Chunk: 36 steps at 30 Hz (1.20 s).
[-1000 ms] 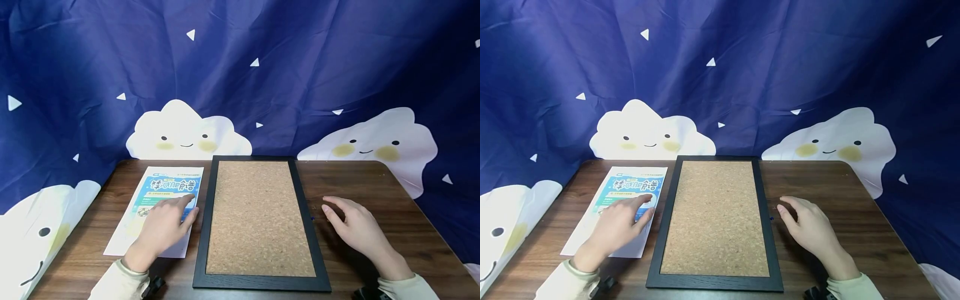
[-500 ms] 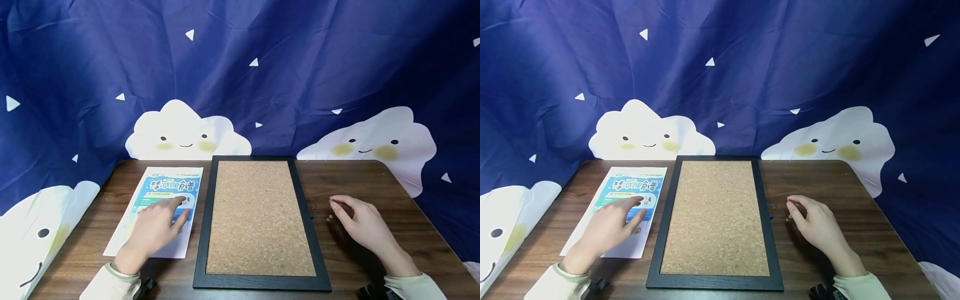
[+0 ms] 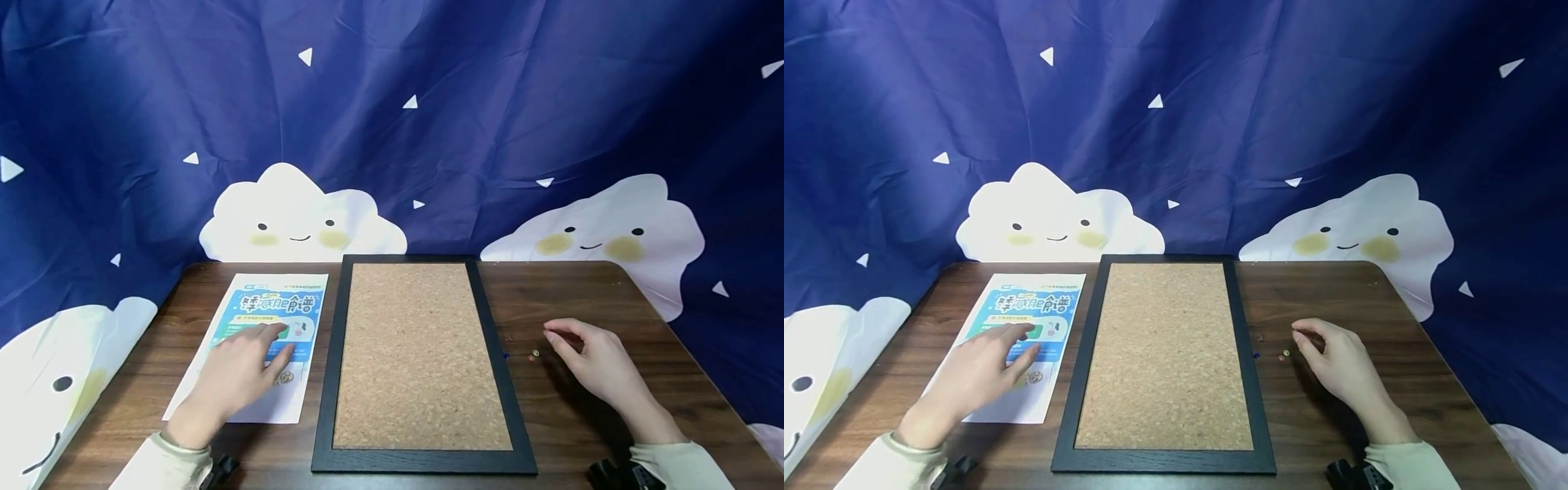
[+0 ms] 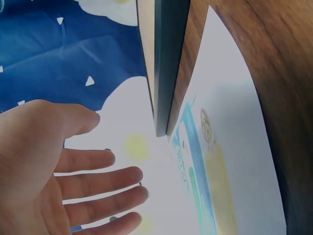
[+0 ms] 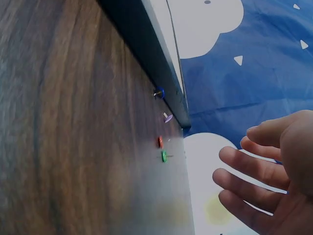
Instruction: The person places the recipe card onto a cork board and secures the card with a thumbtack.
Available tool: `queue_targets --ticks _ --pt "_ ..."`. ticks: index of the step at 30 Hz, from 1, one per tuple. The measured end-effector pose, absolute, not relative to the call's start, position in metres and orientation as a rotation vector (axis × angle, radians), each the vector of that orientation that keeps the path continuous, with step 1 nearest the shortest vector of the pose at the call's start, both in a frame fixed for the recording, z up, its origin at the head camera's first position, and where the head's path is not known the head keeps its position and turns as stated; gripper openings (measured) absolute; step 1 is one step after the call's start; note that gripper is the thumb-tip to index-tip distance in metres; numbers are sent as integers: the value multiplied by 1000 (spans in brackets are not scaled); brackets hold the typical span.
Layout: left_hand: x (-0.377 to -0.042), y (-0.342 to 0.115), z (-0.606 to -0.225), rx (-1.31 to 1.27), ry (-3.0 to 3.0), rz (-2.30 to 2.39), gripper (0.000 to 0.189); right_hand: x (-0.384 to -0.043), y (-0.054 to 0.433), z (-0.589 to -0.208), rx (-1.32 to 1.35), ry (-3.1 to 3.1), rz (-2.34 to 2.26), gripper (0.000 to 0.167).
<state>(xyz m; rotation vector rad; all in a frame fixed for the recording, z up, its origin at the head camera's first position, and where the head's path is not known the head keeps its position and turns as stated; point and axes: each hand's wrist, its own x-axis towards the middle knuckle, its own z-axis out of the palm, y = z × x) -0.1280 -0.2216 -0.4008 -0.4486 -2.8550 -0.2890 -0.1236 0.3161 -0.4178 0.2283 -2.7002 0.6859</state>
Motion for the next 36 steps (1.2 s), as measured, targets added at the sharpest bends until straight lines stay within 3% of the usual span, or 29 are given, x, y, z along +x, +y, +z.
queue_targets --ticks 36 --pt "-132 -263 -414 -251 -3015 -253 46 -140 335 -433 221 -2861 636 14"
